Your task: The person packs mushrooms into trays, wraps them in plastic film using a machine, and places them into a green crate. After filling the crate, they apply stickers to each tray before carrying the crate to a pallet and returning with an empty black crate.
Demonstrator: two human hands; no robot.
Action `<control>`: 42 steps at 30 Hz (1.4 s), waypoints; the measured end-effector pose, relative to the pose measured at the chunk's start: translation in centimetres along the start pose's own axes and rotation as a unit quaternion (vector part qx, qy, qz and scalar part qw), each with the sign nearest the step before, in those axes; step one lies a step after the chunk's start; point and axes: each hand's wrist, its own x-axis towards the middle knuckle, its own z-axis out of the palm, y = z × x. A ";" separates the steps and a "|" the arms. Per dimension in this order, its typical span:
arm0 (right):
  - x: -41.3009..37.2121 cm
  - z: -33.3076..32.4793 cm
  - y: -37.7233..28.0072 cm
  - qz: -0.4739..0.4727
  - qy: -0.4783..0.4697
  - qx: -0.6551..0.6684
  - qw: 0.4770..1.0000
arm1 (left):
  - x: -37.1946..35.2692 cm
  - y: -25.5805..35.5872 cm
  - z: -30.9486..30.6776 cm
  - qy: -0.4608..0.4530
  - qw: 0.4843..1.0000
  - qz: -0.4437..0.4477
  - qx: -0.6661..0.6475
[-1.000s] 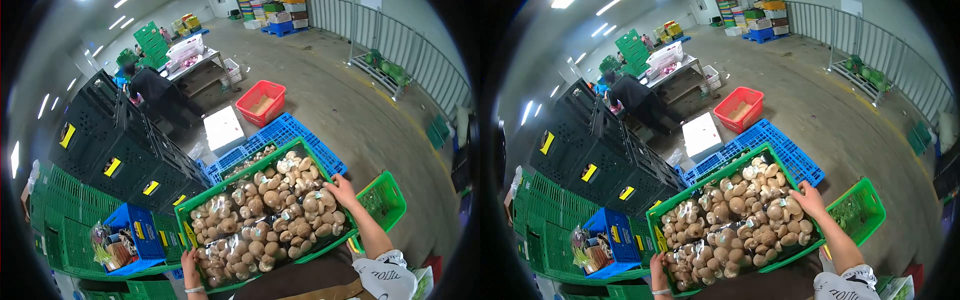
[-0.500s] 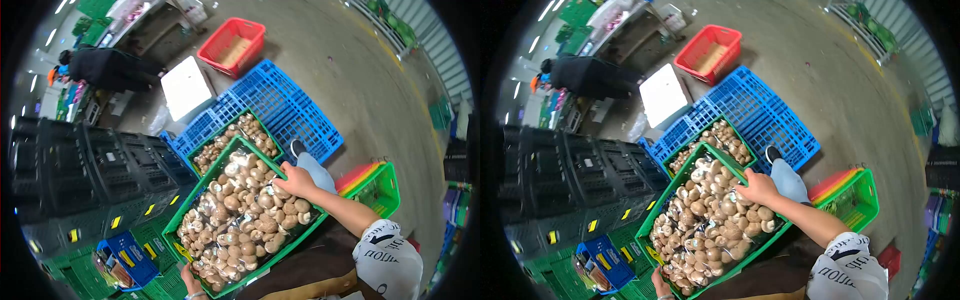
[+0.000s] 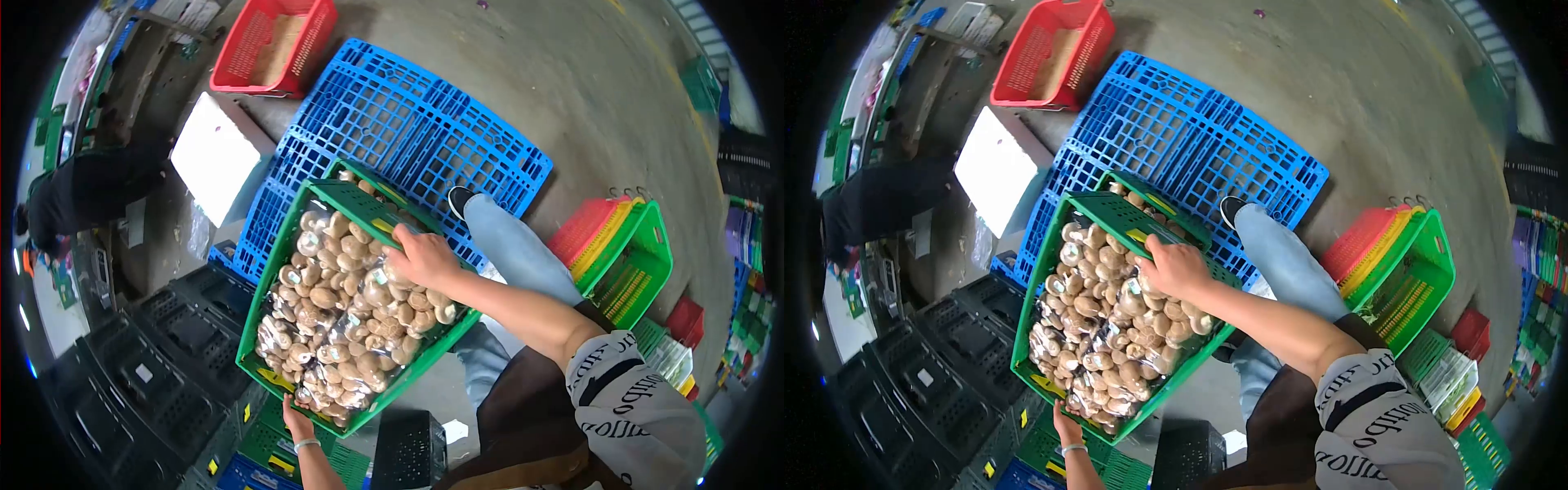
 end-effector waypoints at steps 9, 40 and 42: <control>0.9 -6.5 1.8 -0.016 -0.082 0.069 0.994 | -15.3 -0.9 1.6 0.058 0.998 -0.001 -0.008; -6.8 -8.7 -7.4 -0.023 -0.009 -0.056 0.998 | -17.0 -1.3 -9.7 0.126 0.970 0.176 0.115; -8.8 -8.4 -4.4 -0.029 0.077 -0.023 0.996 | -21.3 -4.4 -11.0 0.129 0.957 0.245 0.088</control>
